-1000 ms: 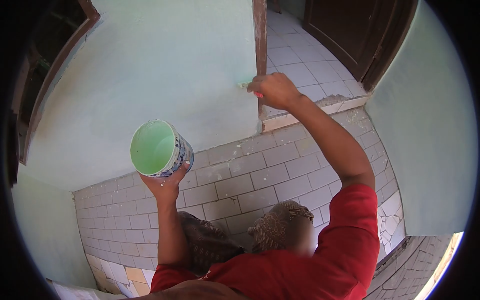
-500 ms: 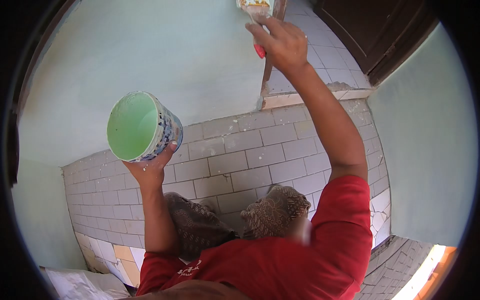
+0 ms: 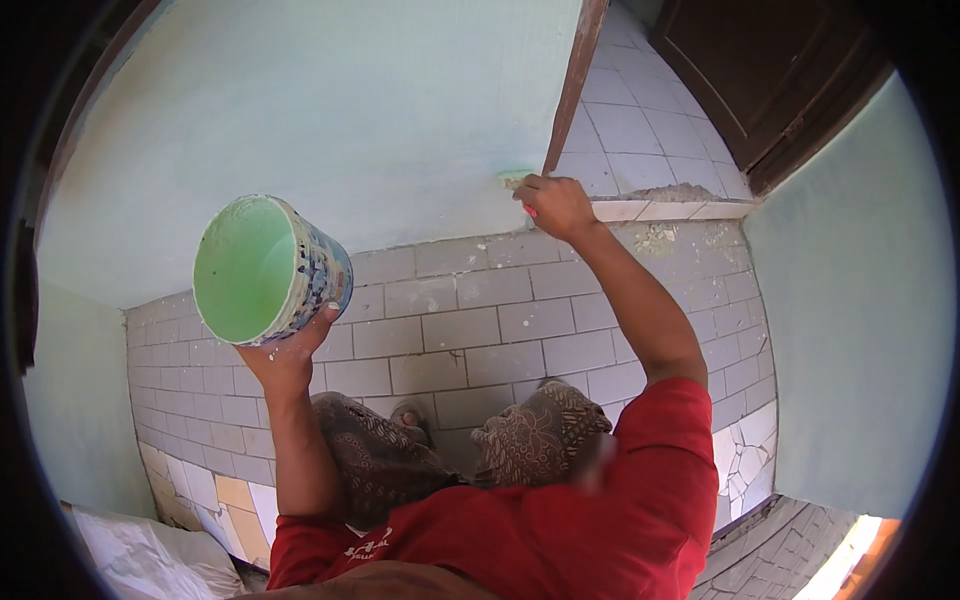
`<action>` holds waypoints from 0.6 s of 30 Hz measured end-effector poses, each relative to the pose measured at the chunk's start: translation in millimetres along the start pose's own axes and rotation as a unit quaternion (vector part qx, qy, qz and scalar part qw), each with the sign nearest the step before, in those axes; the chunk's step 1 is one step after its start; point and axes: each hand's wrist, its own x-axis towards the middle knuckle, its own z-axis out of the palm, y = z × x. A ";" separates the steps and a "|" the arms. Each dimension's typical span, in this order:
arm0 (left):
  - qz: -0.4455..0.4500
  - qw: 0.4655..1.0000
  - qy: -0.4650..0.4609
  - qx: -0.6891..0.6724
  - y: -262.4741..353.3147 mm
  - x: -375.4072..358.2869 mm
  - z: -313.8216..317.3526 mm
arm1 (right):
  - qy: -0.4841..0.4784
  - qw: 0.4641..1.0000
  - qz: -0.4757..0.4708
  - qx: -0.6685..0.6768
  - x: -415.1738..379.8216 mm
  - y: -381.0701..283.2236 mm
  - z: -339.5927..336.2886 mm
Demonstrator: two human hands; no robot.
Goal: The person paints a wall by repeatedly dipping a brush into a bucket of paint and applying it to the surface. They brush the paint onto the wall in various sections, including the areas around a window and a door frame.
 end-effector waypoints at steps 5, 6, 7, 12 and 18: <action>0.006 1.000 0.002 -0.012 -3.7 1.2 -2.7 | 0.143 0.987 0.022 -0.064 73.0 -22.3 -222.3; 0.004 1.000 -0.002 -0.021 -3.8 0.9 -2.0 | 0.220 0.971 -0.048 -0.081 83.8 -17.9 -258.2; 0.003 1.000 -0.008 -0.029 -4.0 0.5 -1.4 | 0.262 0.958 -0.046 -0.107 90.7 -24.5 -294.8; 0.002 0.999 -0.018 -0.029 -7.8 -3.6 0.1 | 0.500 0.826 -0.164 -0.203 120.6 -66.7 -365.7; 0.016 0.999 -0.024 0.018 -15.1 -7.9 -17.4 | 0.409 0.877 -0.092 -0.233 85.7 -24.0 -160.8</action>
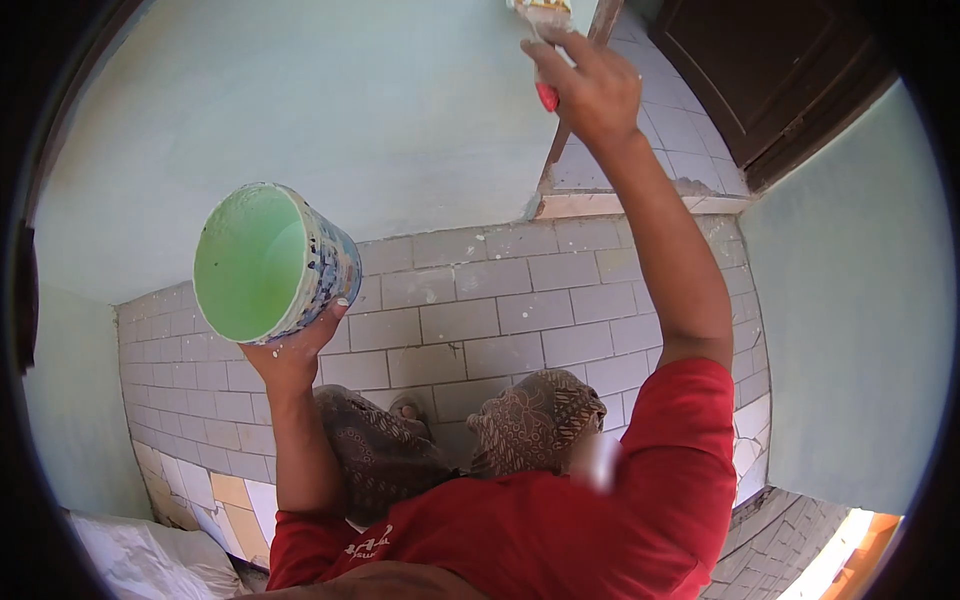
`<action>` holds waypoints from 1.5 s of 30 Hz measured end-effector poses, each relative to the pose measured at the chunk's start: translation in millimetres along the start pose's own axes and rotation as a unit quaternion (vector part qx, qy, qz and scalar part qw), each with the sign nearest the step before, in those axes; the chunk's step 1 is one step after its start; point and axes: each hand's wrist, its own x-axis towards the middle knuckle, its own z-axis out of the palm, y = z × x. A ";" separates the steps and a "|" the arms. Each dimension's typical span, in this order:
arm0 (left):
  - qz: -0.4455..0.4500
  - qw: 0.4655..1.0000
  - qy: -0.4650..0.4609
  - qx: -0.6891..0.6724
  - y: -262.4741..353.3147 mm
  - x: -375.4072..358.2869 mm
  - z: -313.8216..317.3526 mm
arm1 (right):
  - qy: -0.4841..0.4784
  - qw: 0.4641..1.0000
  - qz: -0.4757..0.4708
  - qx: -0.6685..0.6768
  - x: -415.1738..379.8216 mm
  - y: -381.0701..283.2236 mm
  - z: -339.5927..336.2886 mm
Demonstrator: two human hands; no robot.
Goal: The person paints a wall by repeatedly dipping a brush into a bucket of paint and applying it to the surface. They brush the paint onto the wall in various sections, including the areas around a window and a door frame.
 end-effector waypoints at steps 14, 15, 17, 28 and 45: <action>-0.027 0.999 0.031 -0.016 4.9 -4.1 -20.1 | -0.314 0.912 0.093 0.246 -146.0 -96.1 2.5; -0.032 0.999 0.031 -0.024 6.3 -4.1 -18.7 | -0.266 0.931 0.089 0.235 -106.4 -80.9 -10.6; -0.042 0.998 0.030 -0.032 4.3 -2.9 -17.7 | -0.144 0.968 0.071 0.195 -13.5 -51.3 -40.2; 0.012 0.999 -0.002 0.038 -5.1 -4.6 -17.4 | 0.049 0.999 0.009 0.010 29.2 -50.3 15.8; 0.033 0.999 0.004 0.036 -17.8 0.0 -26.1 | -0.280 0.918 0.116 0.255 -50.1 -101.7 -6.5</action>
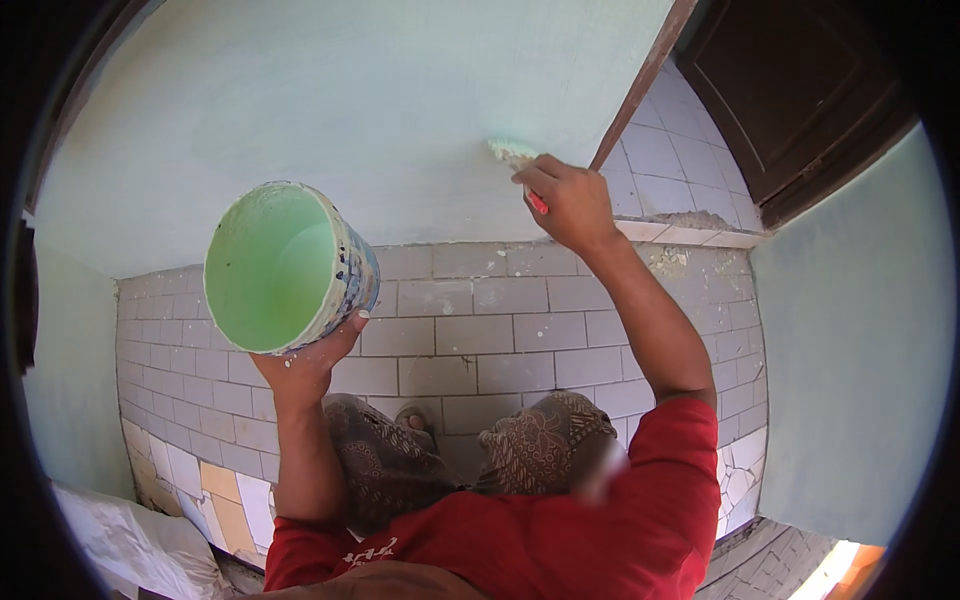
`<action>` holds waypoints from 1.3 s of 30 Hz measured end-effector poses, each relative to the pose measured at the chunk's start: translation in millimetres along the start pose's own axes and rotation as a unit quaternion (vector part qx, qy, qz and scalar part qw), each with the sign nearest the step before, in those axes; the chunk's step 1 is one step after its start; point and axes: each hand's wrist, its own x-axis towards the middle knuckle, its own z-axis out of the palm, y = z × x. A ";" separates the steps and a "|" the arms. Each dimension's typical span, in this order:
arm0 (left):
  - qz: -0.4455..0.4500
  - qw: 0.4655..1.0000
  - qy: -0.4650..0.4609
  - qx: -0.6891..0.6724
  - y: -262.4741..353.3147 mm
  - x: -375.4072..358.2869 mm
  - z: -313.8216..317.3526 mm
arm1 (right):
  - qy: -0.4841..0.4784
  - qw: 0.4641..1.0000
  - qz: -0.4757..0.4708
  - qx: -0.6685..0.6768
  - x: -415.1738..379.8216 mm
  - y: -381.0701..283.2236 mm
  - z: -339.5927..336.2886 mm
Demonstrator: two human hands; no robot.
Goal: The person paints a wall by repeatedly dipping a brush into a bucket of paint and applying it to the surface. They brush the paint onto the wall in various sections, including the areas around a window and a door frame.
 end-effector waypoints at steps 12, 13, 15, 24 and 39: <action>-0.024 1.000 -0.001 -0.015 2.6 4.2 0.9 | 0.281 0.923 -0.127 -0.231 98.4 -3.5 -29.0; -0.027 0.999 0.016 -0.022 0.2 3.2 0.0 | 0.282 0.927 -0.153 -0.195 72.7 -4.8 2.5; -0.038 0.999 0.010 -0.009 2.3 -0.2 -6.1 | 0.199 0.961 -0.125 -0.143 10.9 -2.2 65.0; -0.060 0.998 0.004 -0.037 5.0 -0.4 -12.5 | -0.097 0.995 -0.001 -0.007 -75.9 7.4 132.7; -0.042 0.999 -0.001 -0.019 -15.7 1.6 -4.4 | 0.271 0.923 -0.173 -0.211 130.3 -35.7 -38.7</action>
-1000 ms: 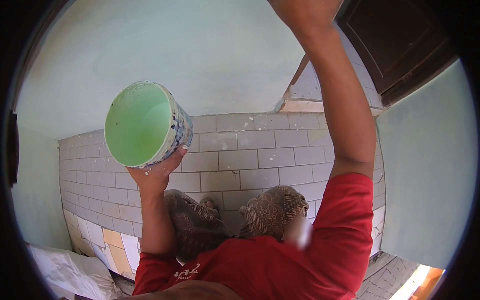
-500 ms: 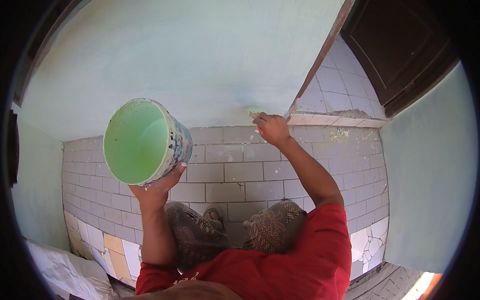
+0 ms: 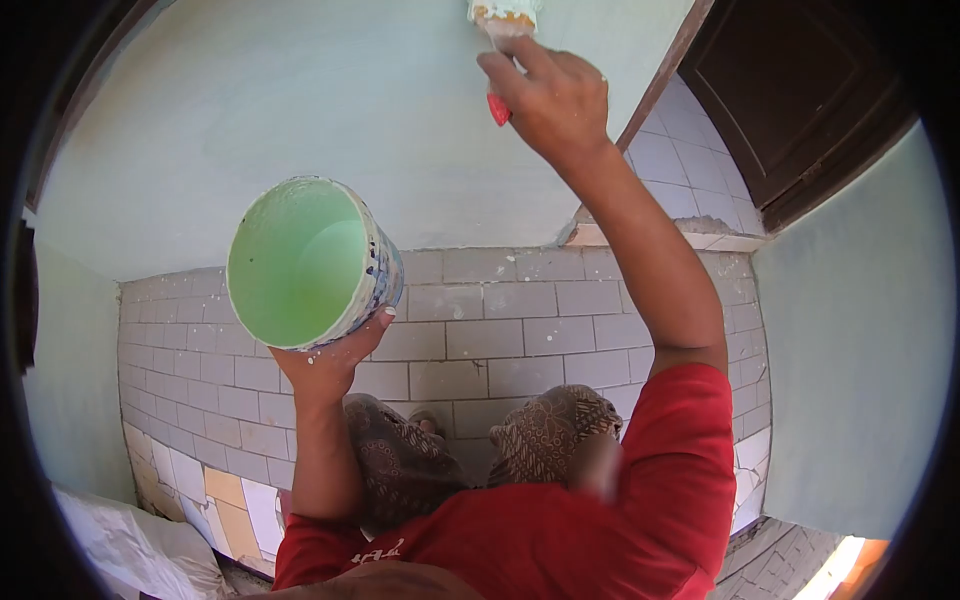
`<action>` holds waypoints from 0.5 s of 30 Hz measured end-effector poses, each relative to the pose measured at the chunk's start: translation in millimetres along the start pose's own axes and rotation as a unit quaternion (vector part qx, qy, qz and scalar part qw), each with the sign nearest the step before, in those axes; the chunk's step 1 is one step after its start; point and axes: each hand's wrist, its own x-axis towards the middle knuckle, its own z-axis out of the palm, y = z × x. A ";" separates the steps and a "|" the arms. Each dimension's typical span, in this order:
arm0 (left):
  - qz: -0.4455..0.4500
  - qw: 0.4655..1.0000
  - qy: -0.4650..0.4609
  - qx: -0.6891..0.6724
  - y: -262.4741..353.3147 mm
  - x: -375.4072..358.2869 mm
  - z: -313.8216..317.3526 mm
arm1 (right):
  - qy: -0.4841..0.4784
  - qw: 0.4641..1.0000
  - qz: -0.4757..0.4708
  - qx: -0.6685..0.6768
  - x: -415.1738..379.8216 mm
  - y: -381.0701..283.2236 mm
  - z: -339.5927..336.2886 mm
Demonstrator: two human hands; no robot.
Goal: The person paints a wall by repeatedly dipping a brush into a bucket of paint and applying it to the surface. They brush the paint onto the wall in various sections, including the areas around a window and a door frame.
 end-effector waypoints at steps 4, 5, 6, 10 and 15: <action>0.028 0.987 -0.065 0.145 -19.0 -1.6 -14.5 | -0.174 0.977 0.041 0.114 -150.7 -73.1 34.3; 0.029 0.987 -0.062 0.147 -18.1 -0.7 -15.5 | -0.237 0.961 0.040 0.133 -187.1 -86.9 43.3; 0.003 0.991 -0.058 0.119 -14.3 0.3 -16.9 | -0.300 0.941 0.040 0.151 -214.1 -96.9 47.6; -0.029 1.000 0.010 -0.007 -1.2 3.2 -16.2 | -0.369 0.903 0.084 0.203 -225.8 -106.6 43.0; -0.024 0.999 0.013 -0.038 3.0 9.8 -11.2 | -0.165 0.961 0.103 0.198 -63.5 -46.6 -23.7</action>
